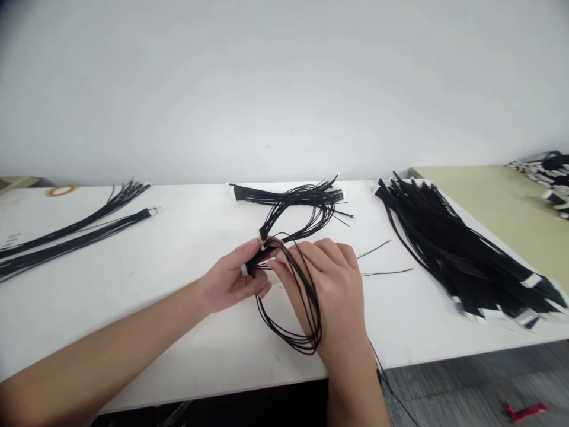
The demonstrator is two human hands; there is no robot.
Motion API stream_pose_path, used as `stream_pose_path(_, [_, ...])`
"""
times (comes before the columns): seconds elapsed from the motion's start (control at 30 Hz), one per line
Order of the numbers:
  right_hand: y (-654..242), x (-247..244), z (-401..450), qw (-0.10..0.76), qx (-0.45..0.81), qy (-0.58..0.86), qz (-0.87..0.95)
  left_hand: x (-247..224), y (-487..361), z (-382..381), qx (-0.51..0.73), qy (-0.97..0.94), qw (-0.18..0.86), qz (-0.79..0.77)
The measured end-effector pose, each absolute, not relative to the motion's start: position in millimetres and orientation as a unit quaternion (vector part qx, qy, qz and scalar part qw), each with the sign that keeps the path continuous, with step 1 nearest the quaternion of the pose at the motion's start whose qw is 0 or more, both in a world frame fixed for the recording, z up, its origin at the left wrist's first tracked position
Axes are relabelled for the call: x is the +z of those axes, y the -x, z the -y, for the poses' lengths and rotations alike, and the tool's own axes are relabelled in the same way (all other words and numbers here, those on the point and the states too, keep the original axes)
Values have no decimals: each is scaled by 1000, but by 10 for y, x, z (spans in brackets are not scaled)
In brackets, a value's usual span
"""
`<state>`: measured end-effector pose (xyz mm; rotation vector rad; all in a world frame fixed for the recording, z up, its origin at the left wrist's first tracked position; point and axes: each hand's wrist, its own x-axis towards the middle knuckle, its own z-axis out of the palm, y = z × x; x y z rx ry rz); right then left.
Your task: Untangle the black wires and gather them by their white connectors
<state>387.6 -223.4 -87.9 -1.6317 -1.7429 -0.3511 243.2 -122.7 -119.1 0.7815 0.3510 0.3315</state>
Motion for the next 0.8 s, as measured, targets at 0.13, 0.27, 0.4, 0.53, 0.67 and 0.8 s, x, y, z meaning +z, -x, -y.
stream_pose_path(0.13, [-3879,-875,2246,368,-109,646,660,-1183,-2430,1229,161,-392,888,-179])
stream_pose_path(0.27, [-3948,-826,2335,408,96,682,600,-1169,-2432,1227,152,-410,883,-172])
stream_pose_path(0.4, [-4139,-801,2447,522,259,665,466,-1159,-2438,1235,122,-428,882,-152])
stream_pose_path(0.53, [-4325,-799,2527,613,325,601,395,-1144,-2447,1245,123,-408,890,-164])
stream_pose_path(0.67, [-4396,-777,2562,652,403,513,387,-1144,-2448,1242,130,-397,893,-167])
stream_pose_path(0.8, [-4411,-749,2565,649,424,501,385,-1163,-2445,1224,134,-381,901,-161])
